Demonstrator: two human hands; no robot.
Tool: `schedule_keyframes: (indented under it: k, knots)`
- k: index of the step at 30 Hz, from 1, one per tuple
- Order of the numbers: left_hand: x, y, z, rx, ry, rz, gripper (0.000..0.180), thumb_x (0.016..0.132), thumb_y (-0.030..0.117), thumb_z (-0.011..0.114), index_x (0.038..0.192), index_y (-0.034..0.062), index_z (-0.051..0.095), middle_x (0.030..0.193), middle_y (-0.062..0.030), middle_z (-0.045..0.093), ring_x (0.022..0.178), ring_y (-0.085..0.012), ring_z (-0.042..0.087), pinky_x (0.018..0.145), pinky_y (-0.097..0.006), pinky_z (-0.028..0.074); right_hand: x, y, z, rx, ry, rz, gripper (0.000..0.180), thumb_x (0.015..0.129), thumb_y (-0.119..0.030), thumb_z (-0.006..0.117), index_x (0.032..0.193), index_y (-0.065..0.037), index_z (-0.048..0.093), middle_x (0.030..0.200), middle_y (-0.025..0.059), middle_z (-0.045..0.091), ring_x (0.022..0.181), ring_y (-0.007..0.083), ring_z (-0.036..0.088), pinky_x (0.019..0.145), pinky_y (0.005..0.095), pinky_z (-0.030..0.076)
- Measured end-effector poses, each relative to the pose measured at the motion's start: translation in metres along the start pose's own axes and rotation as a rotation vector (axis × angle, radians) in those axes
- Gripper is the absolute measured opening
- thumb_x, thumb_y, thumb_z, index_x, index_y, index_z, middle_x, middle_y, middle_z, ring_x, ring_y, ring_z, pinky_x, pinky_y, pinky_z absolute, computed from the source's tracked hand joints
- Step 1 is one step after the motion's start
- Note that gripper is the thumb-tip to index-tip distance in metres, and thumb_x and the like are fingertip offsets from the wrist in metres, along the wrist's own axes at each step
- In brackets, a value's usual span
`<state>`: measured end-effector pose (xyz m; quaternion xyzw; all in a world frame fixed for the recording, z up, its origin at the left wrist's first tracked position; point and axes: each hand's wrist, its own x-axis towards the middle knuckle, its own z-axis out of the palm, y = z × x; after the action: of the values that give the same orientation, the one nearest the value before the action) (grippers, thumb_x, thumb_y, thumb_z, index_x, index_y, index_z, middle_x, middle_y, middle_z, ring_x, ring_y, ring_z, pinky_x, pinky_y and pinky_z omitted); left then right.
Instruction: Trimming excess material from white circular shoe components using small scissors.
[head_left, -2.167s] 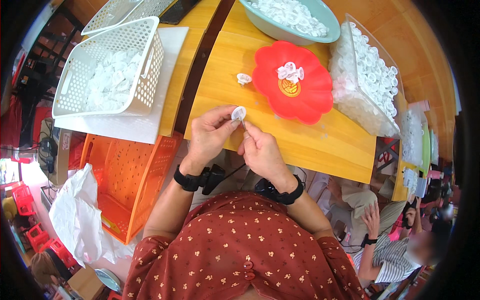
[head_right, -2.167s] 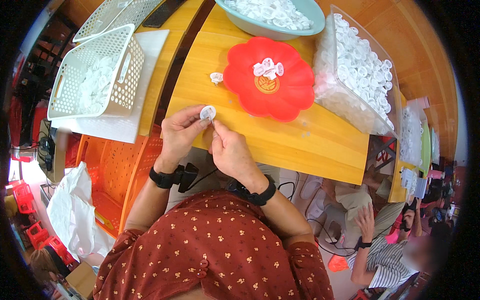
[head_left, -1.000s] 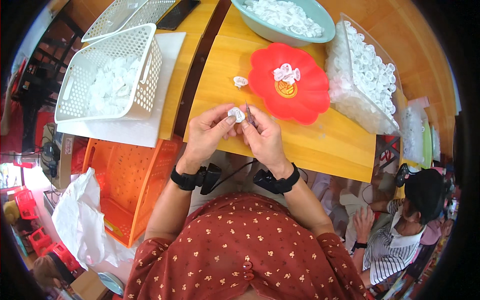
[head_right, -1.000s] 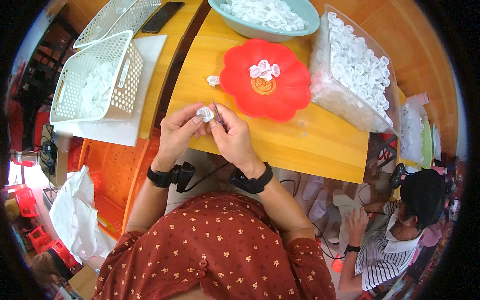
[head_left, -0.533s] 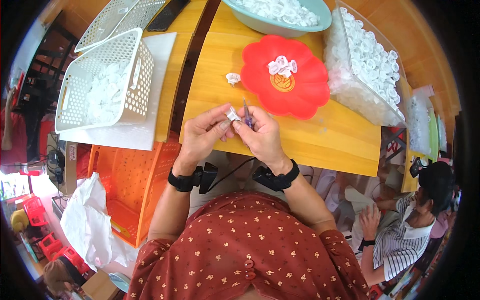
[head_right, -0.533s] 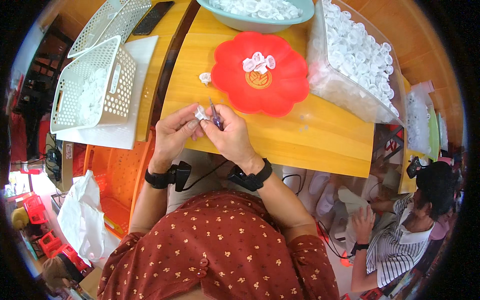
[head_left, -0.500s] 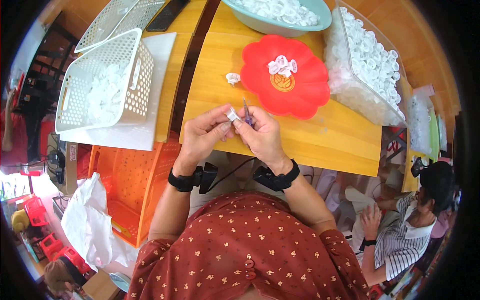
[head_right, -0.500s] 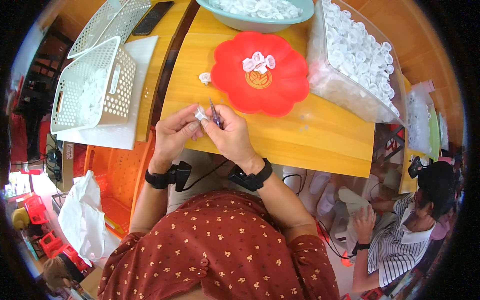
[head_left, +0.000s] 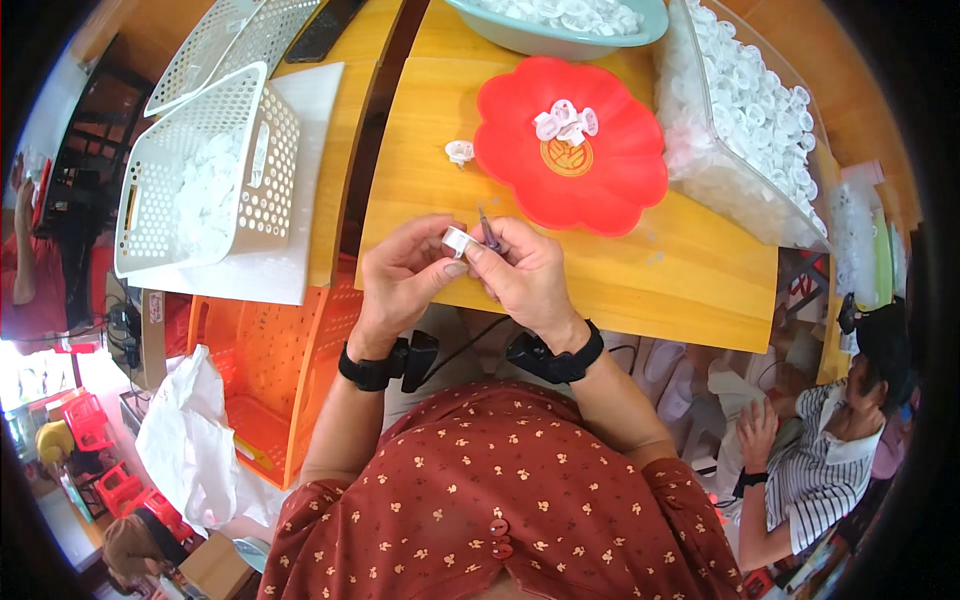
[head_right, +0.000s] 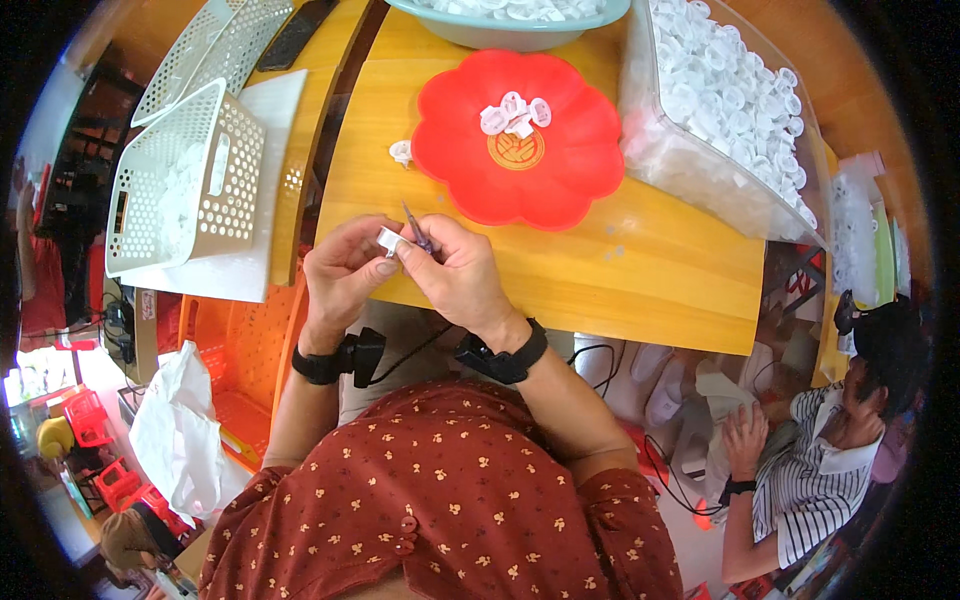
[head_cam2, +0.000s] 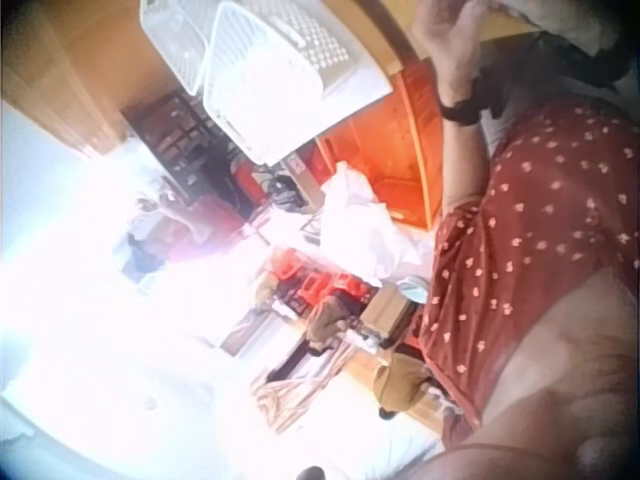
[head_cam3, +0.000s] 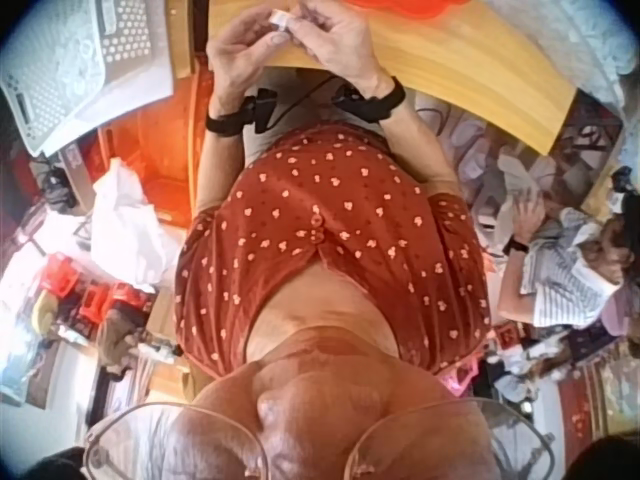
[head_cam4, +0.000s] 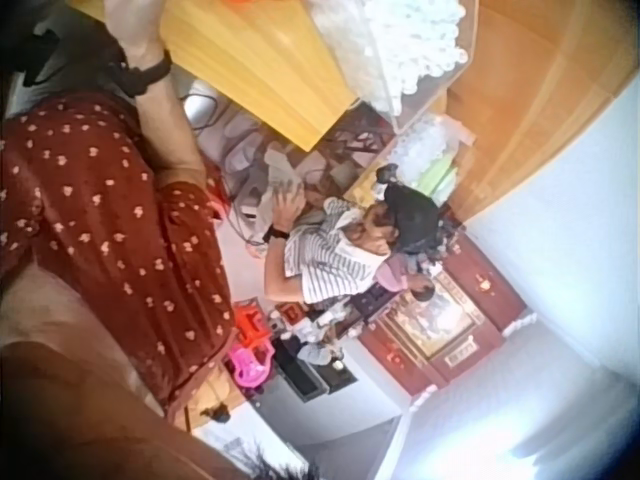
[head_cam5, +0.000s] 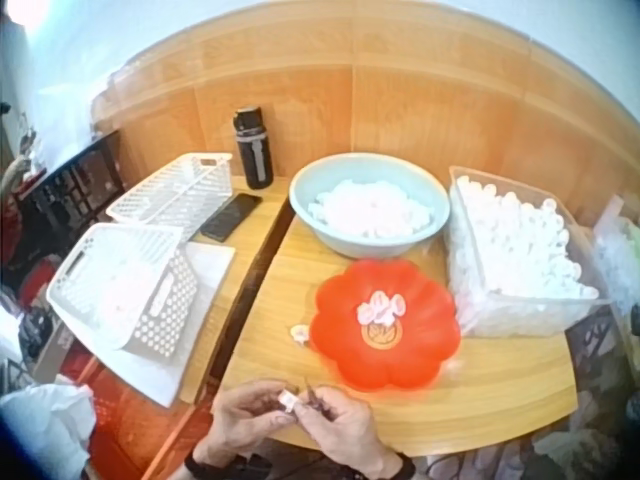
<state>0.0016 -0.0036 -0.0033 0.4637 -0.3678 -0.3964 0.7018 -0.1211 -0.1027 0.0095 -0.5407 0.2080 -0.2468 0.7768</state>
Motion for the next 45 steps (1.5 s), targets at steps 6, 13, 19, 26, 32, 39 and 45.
schedule_keyframes:
  k: [6, 13, 19, 26, 32, 39, 45]
  knots:
    - [-0.002, -0.002, -0.004, 0.084, 0.025, 0.015, 0.042, 0.077, 0.001, 0.067, 0.116, -0.0069, 0.052, 0.103, -0.0109, 0.060, 0.092, -0.0167, 0.059, 0.082, -0.029, 0.048, 0.000, 0.002, -0.002, -0.049, -0.007, -0.008, 0.007, 0.085, -0.005, 0.058, 0.080, -0.001, 0.055, 0.068, -0.0052, 0.046, 0.060, 0.0017, 0.039, 0.050, 0.0190, 0.033]
    - [-0.001, -0.001, -0.003, 0.104, 0.042, 0.036, 0.037, 0.077, -0.003, 0.065, 0.112, -0.0061, 0.054, 0.099, -0.0118, 0.059, 0.087, -0.0170, 0.060, 0.075, -0.028, 0.050, 0.001, 0.005, -0.001, -0.092, 0.006, -0.006, 0.011, 0.083, -0.005, 0.058, 0.076, -0.001, 0.052, 0.065, -0.0047, 0.044, 0.058, 0.0022, 0.037, 0.048, 0.0205, 0.032]
    - [-0.003, -0.001, -0.005, 0.111, 0.044, -0.001, 0.036, 0.077, -0.001, 0.066, 0.111, -0.0063, 0.054, 0.101, -0.0114, 0.060, 0.089, -0.0165, 0.060, 0.078, -0.028, 0.049, 0.001, 0.001, -0.001, -0.153, -0.003, -0.007, 0.012, 0.083, -0.005, 0.058, 0.075, -0.001, 0.051, 0.065, -0.0041, 0.044, 0.058, 0.0024, 0.037, 0.048, 0.0208, 0.032]
    - [0.000, -0.003, -0.002, 0.078, 0.031, 0.040, 0.035, 0.079, -0.003, 0.063, 0.113, -0.0068, 0.053, 0.109, -0.0128, 0.058, 0.097, -0.0173, 0.058, 0.085, -0.030, 0.048, 0.000, -0.008, 0.003, 0.104, -0.014, 0.064, 0.007, 0.085, -0.006, 0.057, 0.083, -0.002, 0.053, 0.065, -0.0044, 0.043, 0.057, 0.0021, 0.037, 0.047, 0.0200, 0.032]
    - [-0.002, 0.008, 0.007, -0.049, 0.090, -0.071, 0.033, 0.083, -0.003, 0.058, 0.116, -0.0045, 0.053, 0.111, -0.0112, 0.058, 0.100, -0.0176, 0.057, 0.088, -0.030, 0.046, 0.002, 0.011, 0.002, -0.155, 0.113, -0.137, 0.006, 0.085, -0.004, 0.058, 0.088, -0.002, 0.053, 0.067, -0.0048, 0.046, 0.056, 0.0011, 0.040, 0.048, 0.0182, 0.033]
    - [0.000, 0.003, -0.001, 0.063, -0.011, -0.080, 0.037, 0.084, -0.001, 0.058, 0.120, -0.0035, 0.050, 0.110, -0.0086, 0.058, 0.098, -0.0143, 0.057, 0.087, -0.027, 0.046, 0.001, 0.012, 0.004, -0.162, 0.143, -0.135, 0.009, 0.083, -0.001, 0.059, 0.087, -0.003, 0.052, 0.066, -0.0046, 0.047, 0.056, 0.0012, 0.042, 0.048, 0.0184, 0.034]
    - [0.001, 0.000, -0.002, 0.116, 0.019, -0.046, 0.035, 0.084, -0.003, 0.058, 0.118, -0.0044, 0.052, 0.108, -0.0087, 0.060, 0.098, -0.0143, 0.057, 0.086, -0.027, 0.046, 0.000, 0.010, 0.005, -0.184, 0.133, -0.123, 0.009, 0.083, -0.001, 0.059, 0.087, -0.003, 0.051, 0.066, -0.0034, 0.049, 0.056, 0.0018, 0.045, 0.048, 0.0185, 0.036]
